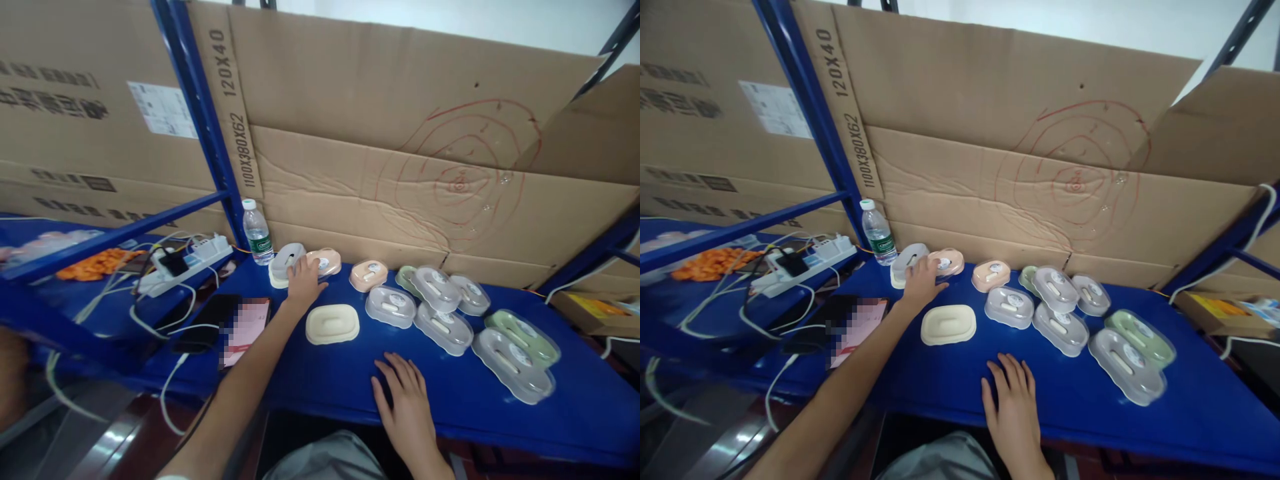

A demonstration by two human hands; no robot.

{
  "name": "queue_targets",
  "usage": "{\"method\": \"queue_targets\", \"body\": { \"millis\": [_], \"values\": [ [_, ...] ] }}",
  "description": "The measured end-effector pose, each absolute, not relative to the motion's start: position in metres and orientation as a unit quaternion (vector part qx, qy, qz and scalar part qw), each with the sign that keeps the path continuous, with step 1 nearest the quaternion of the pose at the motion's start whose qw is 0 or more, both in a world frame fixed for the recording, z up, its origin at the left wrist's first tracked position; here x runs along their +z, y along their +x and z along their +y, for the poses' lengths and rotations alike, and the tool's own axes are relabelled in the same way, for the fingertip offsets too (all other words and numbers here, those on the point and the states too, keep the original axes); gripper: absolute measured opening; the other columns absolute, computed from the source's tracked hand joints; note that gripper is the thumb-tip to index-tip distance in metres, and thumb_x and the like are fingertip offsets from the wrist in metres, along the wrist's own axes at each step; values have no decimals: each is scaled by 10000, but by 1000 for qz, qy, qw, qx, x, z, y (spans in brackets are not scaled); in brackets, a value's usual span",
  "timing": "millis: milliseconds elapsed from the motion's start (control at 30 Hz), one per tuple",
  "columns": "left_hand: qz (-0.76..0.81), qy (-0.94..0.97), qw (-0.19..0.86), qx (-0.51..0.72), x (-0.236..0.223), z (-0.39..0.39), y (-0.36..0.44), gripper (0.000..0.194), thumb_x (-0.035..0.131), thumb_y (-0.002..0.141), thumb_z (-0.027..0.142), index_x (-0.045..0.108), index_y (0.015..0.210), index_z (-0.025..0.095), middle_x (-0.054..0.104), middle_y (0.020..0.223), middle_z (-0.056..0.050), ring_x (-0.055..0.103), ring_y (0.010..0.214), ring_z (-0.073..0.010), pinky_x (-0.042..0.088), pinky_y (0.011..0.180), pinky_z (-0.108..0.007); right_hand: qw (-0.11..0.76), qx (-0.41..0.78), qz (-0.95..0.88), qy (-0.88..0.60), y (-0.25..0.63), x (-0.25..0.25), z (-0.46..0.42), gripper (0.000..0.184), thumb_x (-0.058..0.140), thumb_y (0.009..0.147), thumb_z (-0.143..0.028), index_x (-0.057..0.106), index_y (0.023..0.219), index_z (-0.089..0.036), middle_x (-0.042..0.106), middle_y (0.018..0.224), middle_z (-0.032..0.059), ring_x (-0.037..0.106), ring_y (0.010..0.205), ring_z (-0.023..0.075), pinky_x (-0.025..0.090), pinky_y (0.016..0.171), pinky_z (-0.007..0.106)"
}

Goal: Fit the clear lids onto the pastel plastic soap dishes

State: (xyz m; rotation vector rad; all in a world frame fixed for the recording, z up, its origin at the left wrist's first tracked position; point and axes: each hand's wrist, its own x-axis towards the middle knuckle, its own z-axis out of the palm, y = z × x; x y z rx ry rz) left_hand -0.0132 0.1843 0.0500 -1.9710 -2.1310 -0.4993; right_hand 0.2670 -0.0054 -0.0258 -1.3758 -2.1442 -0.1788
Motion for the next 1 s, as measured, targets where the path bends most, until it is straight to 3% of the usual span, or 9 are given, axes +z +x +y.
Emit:
{"method": "queue_targets", "body": {
  "millis": [200, 333, 433, 700, 867, 1000],
  "values": [
    [-726, -655, 83, -193, 64, 182, -16, 448, 557, 1006, 285, 523, 1448, 221, 590, 1442, -194, 566, 1316, -358, 338, 1145, -559, 295, -71, -803, -513, 268, -28, -4, 294, 548, 1057, -358, 664, 1314, -273, 695, 1360, 78, 632, 1297, 303, 454, 1127, 551],
    [-726, -659, 59, -189, 68, 184, -12, 652, 661, 957, 426, 440, 1539, 231, 550, 1490, -212, 530, 1363, -393, 357, 1134, -571, 300, -77, -800, -513, 267, -29, -3, 292, 542, 1058, -367, 671, 1302, -273, 702, 1346, 86, 642, 1282, 310, 465, 1115, 556],
    [-716, -672, 36, -184, 66, 191, -3, 754, 735, 914, 430, 400, 1569, 263, 549, 1499, -199, 534, 1367, -380, 346, 1147, -575, 294, -80, -800, -516, 266, -27, -4, 287, 541, 1056, -355, 679, 1296, -279, 703, 1345, 84, 647, 1277, 306, 478, 1113, 548],
    [-674, -695, 33, -249, 71, 177, 0, 645, 747, 900, 347, 499, 1484, 228, 601, 1410, -179, 555, 1345, -388, 418, 1123, -530, 278, -89, -803, -520, 265, -21, -6, 287, 553, 1050, -321, 669, 1310, -289, 699, 1352, 66, 646, 1282, 293, 495, 1115, 546],
    [-623, -726, 29, -291, 63, 117, -17, 567, 720, 922, 372, 519, 1441, 262, 618, 1445, -106, 592, 1345, -299, 509, 1099, -410, 282, -78, -800, -524, 263, -20, -6, 280, 565, 1043, -327, 684, 1293, -285, 701, 1349, 71, 642, 1291, 295, 488, 1128, 537],
    [-589, -751, -21, -296, 39, 73, -31, 594, 716, 908, 371, 518, 1458, 268, 593, 1501, -96, 574, 1390, -300, 515, 1119, -445, 284, -63, -797, -530, 262, -18, -8, 281, 553, 1047, -311, 686, 1290, -266, 697, 1355, 81, 628, 1310, 298, 471, 1144, 548]
  ]
}}
